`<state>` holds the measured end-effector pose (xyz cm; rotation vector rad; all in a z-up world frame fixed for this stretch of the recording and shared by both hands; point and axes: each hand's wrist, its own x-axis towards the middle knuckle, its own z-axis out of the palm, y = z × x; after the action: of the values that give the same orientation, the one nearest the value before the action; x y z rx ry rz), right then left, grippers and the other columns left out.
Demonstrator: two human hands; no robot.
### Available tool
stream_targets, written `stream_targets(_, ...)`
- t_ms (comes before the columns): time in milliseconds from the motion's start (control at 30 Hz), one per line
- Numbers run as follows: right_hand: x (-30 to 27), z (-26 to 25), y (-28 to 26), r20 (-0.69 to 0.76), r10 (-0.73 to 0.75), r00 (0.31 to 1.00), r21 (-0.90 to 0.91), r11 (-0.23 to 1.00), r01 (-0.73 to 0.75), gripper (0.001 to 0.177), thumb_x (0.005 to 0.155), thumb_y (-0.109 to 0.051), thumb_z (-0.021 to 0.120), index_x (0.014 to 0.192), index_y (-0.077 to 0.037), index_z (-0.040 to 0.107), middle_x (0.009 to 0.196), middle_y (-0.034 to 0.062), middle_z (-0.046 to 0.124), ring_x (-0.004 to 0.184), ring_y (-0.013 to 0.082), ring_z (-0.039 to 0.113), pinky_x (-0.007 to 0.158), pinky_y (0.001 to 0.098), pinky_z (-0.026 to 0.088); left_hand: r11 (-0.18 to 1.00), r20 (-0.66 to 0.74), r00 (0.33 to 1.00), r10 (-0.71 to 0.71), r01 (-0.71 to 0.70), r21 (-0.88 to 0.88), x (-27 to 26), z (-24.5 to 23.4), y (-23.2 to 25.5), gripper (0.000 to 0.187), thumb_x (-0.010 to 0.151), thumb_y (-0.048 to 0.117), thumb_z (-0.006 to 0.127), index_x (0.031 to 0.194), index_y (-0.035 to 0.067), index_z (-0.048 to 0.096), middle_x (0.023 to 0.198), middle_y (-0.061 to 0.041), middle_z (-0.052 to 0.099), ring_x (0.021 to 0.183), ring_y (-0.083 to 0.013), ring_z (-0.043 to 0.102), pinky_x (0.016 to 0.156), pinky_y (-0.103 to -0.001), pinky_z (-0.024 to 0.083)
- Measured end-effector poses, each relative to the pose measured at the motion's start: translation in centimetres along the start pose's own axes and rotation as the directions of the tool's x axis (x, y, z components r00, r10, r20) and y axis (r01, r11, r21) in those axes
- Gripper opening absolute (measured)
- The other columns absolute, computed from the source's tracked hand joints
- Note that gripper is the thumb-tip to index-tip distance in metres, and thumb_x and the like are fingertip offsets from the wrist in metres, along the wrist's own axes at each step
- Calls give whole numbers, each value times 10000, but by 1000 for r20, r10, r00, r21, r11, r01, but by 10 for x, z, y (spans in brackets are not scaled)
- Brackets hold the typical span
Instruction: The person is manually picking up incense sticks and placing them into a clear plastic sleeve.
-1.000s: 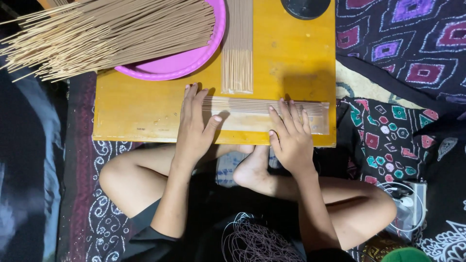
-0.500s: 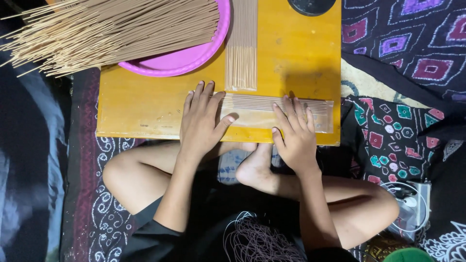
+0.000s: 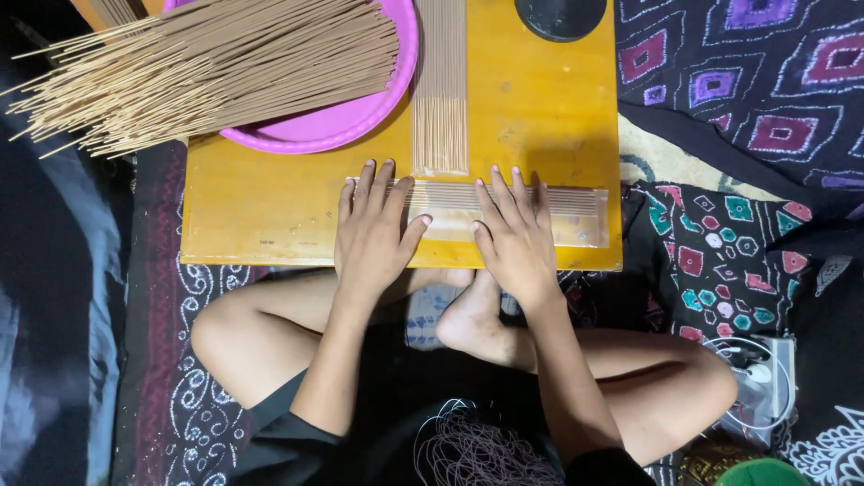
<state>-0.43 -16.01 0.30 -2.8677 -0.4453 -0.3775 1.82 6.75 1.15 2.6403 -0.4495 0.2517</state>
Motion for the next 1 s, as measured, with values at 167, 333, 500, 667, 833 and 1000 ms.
stream_targets(167, 0, 0, -1, -17, 0, 1000, -4, 1000, 0, 574, 991, -236, 601, 1546, -143, 488, 1672, 111, 340, 1570, 301, 207, 1229, 613, 120, 1000, -8, 1000, -5, 5, -10, 1, 1, 1, 548, 1008, 463, 613, 1422, 103, 592, 1544, -205, 495, 1532, -375, 311, 1236, -570, 157)
stream_targets(333, -5, 8, 2, -246, -17, 969, 86, 996, 39, 531, 943, -172, 663, 1469, -173, 588, 1564, 101, 487, 1477, 298, 411, 1230, 568, 198, 1000, -77, 997, -11, 12, 17, -2, 0, 4, 562, 990, 466, 650, 1399, 82, 614, 1558, -227, 472, 1557, -401, 231, 1233, -604, 114)
stream_targets(500, -6, 2, 1, -416, 31, 909, 248, 965, 80, 286, 941, -110, 644, 1163, -231, 778, 1056, -61, 594, 1004, 191, 559, 1014, 387, 403, 962, -131, 991, 21, -56, -269, -3, -8, -7, 493, 981, 399, 677, 1369, 104, 608, 1512, -195, 496, 1542, -419, 239, 1210, -654, 102)
stream_targets(667, 36, -27, -42, -453, -105, 885, 277, 927, 252, 228, 921, -26, 641, 1037, -147, 796, 895, 18, 634, 820, 263, 594, 913, 435, 462, 945, -273, 962, 3, -92, -314, 2, -48, -36, 323, 944, 277, 744, 1228, 134, 685, 1270, -92, 620, 1353, -337, 475, 1148, -553, 248)
stream_targets(833, 88, -11, -81, -439, -242, 865, 241, 896, 373, 225, 893, -88, 680, 1006, -229, 813, 885, -27, 682, 848, 213, 652, 922, 412, 483, 998, -414, 909, 46, -29, 47, 7, -76, -103, 201, 919, 296, 800, 1078, 178, 767, 965, 12, 597, 1041, -259, 563, 927, -453, 385)
stream_targets(1000, 153, -6, -128, -400, -427, 811, 194, 825, 530, 255, 893, -65, 692, 1099, -202, 756, 946, -21, 653, 870, 214, 628, 838, 376, 504, 853, -583, 756, 297, 64, 518, 11, -105, -154, 20, 989, 154, 722, 977, 170, 717, 872, -41, 500, 806, -278, 487, 737, -436, 411)
